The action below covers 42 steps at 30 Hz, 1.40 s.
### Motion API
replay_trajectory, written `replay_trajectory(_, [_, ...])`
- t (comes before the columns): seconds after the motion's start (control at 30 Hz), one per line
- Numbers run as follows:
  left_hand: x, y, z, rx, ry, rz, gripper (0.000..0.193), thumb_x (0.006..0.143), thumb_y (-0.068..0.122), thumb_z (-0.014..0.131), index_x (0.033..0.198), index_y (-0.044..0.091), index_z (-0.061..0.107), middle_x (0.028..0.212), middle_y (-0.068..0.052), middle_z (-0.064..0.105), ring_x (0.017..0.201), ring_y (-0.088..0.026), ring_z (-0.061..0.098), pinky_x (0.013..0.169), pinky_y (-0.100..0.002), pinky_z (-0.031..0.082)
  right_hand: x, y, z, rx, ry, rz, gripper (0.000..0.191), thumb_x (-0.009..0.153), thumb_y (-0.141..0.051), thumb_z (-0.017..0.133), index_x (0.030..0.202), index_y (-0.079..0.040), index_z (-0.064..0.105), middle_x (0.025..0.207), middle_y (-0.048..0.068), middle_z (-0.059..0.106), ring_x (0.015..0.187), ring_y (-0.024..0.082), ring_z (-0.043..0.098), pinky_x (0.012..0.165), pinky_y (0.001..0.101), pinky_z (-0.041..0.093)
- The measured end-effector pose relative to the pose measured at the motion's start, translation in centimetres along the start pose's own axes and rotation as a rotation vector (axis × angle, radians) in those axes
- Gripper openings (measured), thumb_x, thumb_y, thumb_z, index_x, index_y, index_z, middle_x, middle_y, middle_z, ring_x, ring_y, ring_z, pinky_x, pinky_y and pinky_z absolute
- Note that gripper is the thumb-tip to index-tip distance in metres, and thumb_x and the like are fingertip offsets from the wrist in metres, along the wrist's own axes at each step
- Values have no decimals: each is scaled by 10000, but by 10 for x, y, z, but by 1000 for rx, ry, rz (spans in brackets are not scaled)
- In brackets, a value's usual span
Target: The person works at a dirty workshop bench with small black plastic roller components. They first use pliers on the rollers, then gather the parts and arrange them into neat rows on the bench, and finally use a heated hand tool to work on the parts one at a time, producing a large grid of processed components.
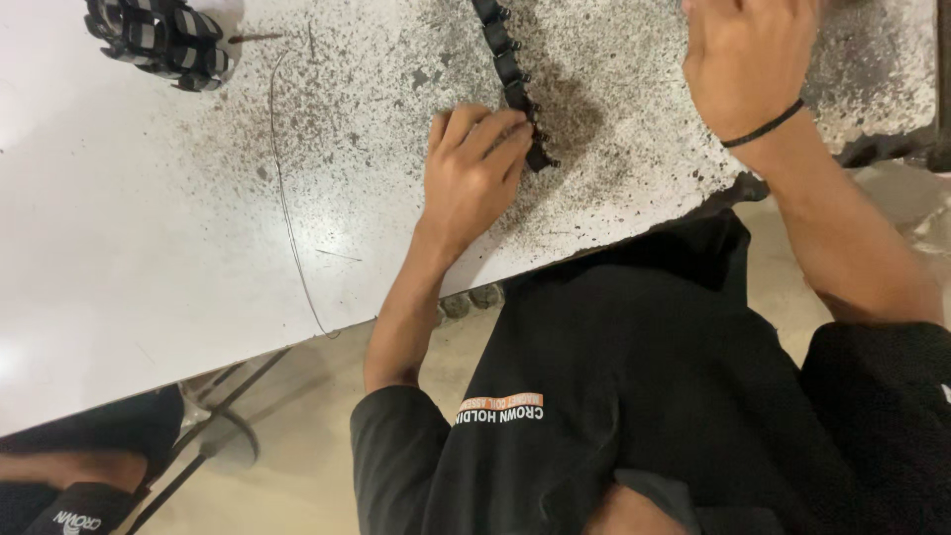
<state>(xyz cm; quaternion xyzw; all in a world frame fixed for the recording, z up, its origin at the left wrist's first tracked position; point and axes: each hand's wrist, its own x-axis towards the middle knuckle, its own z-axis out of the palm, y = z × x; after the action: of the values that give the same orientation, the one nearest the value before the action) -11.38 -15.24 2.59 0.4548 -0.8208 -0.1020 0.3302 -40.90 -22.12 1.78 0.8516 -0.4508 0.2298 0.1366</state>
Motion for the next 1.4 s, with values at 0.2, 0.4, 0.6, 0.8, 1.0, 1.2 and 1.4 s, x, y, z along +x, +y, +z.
replay_trajectory(0.2, [-11,17,10,41,-48,-20,290,791,98,837,1048,72,706,1117,-61,658,1042,-282,600,902,-460,455,-1,-13,-8,334,-70,21,245,989,82,768,1221,3,764,1082,116,653,940,289,650,747,434,550])
replay_trajectory(0.4, [-16,15,12,37,-9,-24,265,830,51,821,1066,84,705,1161,-40,673,1077,-267,604,915,-434,455,8,-39,-31,244,-88,-153,243,905,88,657,1126,24,736,944,130,646,863,256,673,722,315,572])
replay_trajectory(0.6, [-15,14,11,-6,32,-92,179,852,69,839,1005,102,752,1121,-2,714,1006,-238,594,851,-400,434,-12,-56,-29,403,-362,-117,97,971,-53,747,989,35,784,755,95,640,564,171,583,483,291,459])
replay_trajectory(0.8, [-14,20,12,-8,-20,-163,165,834,61,825,974,111,753,1093,16,707,995,-234,600,860,-411,441,-24,-105,-27,586,-141,-8,129,922,-153,803,873,-43,759,775,59,664,655,222,627,603,379,514])
replay_trajectory(1.0, [-16,29,7,96,20,-112,182,860,65,830,1022,99,755,1149,0,704,1040,-231,604,874,-413,435,-25,8,-15,-31,-98,-105,416,829,73,629,1222,3,748,1187,122,654,1055,262,617,903,417,449])
replay_trajectory(1.2, [-27,45,7,15,-1,-85,254,816,143,845,1025,99,709,1113,-20,685,1049,-241,603,904,-460,439,-34,36,-7,-44,-88,-169,387,884,82,655,1262,13,701,1191,110,554,1164,270,532,1062,409,435])
replay_trajectory(1.4, [-37,47,22,125,23,-77,280,821,95,793,1080,97,686,1134,-55,659,1037,-249,599,924,-454,454,-9,23,-23,84,-169,-138,225,992,-8,730,1214,13,757,1088,98,609,1027,251,606,892,352,490])
